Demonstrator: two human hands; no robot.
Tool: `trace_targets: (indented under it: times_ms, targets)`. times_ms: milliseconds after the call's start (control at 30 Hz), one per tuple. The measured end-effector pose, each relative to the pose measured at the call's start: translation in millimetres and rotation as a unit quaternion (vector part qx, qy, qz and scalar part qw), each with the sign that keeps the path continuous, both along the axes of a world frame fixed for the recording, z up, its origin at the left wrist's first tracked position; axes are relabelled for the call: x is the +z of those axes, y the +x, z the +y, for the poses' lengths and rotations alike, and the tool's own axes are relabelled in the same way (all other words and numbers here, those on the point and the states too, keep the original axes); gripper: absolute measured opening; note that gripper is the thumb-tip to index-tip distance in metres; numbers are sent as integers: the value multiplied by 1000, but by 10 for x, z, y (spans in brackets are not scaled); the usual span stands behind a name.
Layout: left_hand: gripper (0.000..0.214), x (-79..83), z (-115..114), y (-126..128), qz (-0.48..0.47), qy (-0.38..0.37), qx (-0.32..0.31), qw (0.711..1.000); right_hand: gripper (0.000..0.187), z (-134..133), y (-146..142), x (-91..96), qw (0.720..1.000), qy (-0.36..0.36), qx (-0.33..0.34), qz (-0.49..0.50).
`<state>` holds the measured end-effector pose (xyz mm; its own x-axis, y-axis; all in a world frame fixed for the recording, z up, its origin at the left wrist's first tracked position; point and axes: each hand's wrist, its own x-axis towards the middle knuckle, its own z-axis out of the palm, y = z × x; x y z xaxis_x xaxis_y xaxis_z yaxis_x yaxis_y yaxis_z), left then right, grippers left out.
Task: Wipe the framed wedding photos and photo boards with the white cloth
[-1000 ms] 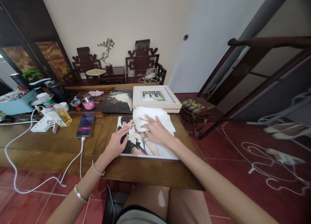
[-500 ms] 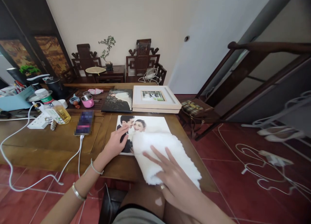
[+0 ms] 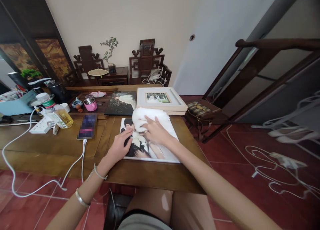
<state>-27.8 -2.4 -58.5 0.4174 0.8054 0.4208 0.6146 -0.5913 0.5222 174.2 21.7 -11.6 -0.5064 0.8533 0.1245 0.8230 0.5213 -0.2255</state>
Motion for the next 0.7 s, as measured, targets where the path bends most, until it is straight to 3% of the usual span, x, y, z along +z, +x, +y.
trace_targets:
  times_ms: [133,333,433,567,700]
  targets:
    - [35,11,-7,5,3,0,-1,1000,42,-210,-28,-20,1000,0,-13,-2]
    - [37,11,-13,6,-2,-1,-7,1000,40,-1184,-23,-94,999,-21,27,4]
    - [36,-2,-10,4,5,-6,2,1000,34,-1484,8,-113,998,-33,46,0]
    - [36,4,-6,4,6,3,-2,1000,38,-1373,16,-102,998,-35,43,12]
    - [36,12,3,6,7,12,-10,1000,42,-829,-28,-64,1000,-11,-5,14]
